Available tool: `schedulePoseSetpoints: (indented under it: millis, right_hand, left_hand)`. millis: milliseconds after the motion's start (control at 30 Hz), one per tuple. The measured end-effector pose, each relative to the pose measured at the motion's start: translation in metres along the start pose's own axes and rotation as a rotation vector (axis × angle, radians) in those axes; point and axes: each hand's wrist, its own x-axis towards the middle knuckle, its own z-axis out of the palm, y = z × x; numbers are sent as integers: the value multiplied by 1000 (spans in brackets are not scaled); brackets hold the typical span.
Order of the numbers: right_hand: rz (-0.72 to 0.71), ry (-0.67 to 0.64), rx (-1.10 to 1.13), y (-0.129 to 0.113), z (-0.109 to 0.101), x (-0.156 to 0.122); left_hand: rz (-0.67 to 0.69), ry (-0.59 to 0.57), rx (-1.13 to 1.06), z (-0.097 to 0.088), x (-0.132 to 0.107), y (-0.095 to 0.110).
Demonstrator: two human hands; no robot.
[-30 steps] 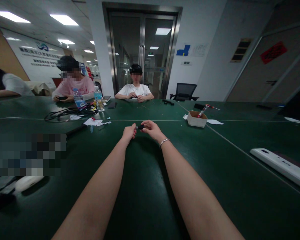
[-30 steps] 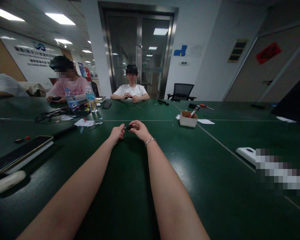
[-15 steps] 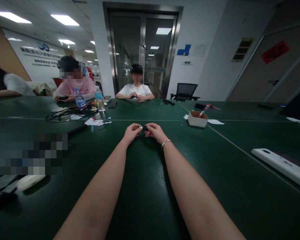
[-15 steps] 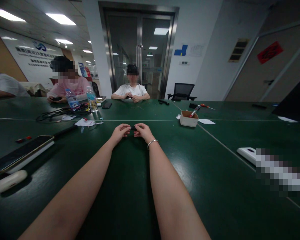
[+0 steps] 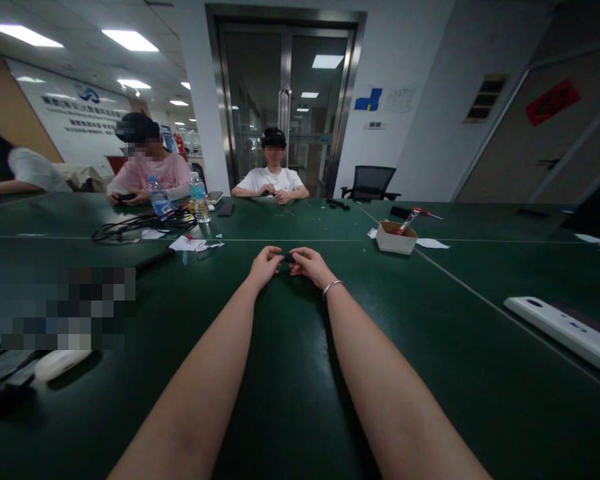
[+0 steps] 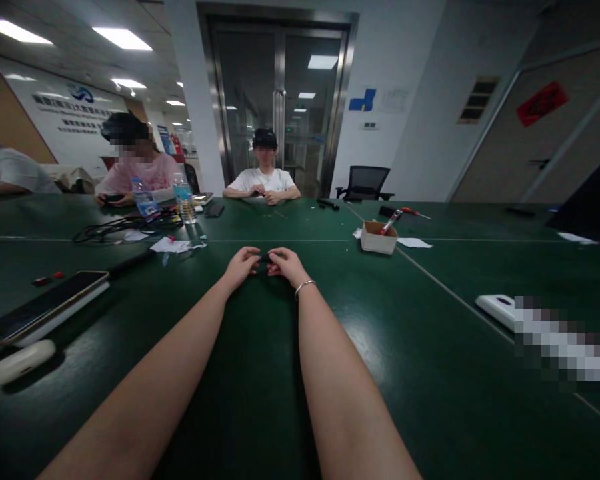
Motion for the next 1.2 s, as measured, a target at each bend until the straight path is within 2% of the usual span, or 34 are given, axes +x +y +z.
schedulePoseSetpoints:
  millis: [233, 767, 1000, 1133, 1200]
  right_hand:
    - [-10, -22, 15, 3, -3, 2]
    - [-12, -49, 19, 1, -2, 0]
    - [55, 63, -106, -3, 1, 3]
    - [-2, -53, 57, -6, -3, -3]
    - [11, -84, 54, -6, -5, -4]
  left_hand:
    - [-10, -32, 25, -1, -2, 4]
    - [-3, -14, -17, 0, -3, 4]
    - [80, -8, -80, 0, -6, 9]
    - [92, -5, -88, -2, -4, 6]
    - [107, -19, -83, -3, -3, 3]
